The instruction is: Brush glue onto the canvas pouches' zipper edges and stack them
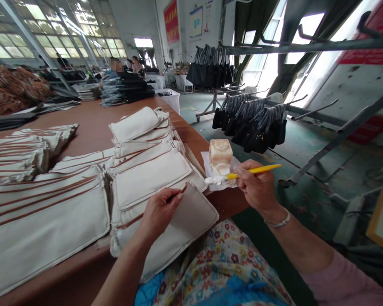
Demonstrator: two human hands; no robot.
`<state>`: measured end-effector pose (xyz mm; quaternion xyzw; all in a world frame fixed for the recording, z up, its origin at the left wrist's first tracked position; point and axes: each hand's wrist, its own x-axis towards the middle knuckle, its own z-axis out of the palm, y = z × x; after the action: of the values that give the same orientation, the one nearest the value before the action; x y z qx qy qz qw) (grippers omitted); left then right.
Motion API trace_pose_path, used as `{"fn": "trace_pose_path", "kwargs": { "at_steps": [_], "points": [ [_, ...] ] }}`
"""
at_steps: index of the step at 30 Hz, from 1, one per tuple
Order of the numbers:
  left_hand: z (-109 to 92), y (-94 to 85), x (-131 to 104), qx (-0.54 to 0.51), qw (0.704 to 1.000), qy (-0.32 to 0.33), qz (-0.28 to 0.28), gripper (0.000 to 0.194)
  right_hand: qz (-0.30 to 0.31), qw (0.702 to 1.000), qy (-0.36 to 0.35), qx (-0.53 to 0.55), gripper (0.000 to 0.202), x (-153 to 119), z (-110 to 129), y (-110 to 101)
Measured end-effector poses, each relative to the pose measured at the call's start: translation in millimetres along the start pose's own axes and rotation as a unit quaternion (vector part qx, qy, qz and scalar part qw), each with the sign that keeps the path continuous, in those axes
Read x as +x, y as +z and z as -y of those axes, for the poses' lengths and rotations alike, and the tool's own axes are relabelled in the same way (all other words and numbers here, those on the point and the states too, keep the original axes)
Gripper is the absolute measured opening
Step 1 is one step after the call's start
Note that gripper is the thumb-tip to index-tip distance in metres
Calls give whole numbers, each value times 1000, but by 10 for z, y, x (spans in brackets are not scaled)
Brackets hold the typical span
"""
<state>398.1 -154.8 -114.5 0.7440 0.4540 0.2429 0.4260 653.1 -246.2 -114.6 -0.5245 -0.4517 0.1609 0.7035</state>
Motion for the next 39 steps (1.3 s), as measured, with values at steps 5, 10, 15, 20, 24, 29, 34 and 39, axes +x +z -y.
{"fn": "trace_pose_path", "kwargs": {
  "at_steps": [5,10,15,20,24,29,34,39],
  "points": [
    [-62,-16,-147,-12,999,32,27,36,142,976,-141,-87,15,-13,277,318],
    [-53,-25,-243,-19,998,28,48,35,123,966,-192,-123,15,27,335,329],
    [-96,11,-258,-30,997,25,60,36,163,957,-211,-115,14,-54,431,297],
    [-126,33,-286,-12,997,51,58,32,102,957,-228,-148,14,-46,369,228],
    [-212,27,-445,37,984,174,-5,20,20,992,-109,-64,18,15,285,87],
    [-342,-28,-688,175,897,398,-82,14,35,980,70,181,21,63,332,-2],
    [-380,-66,-713,240,841,469,-121,14,94,955,107,259,17,5,597,46],
    [-354,-64,-689,239,836,483,-105,23,199,941,120,246,14,-70,821,33]
  ]
}}
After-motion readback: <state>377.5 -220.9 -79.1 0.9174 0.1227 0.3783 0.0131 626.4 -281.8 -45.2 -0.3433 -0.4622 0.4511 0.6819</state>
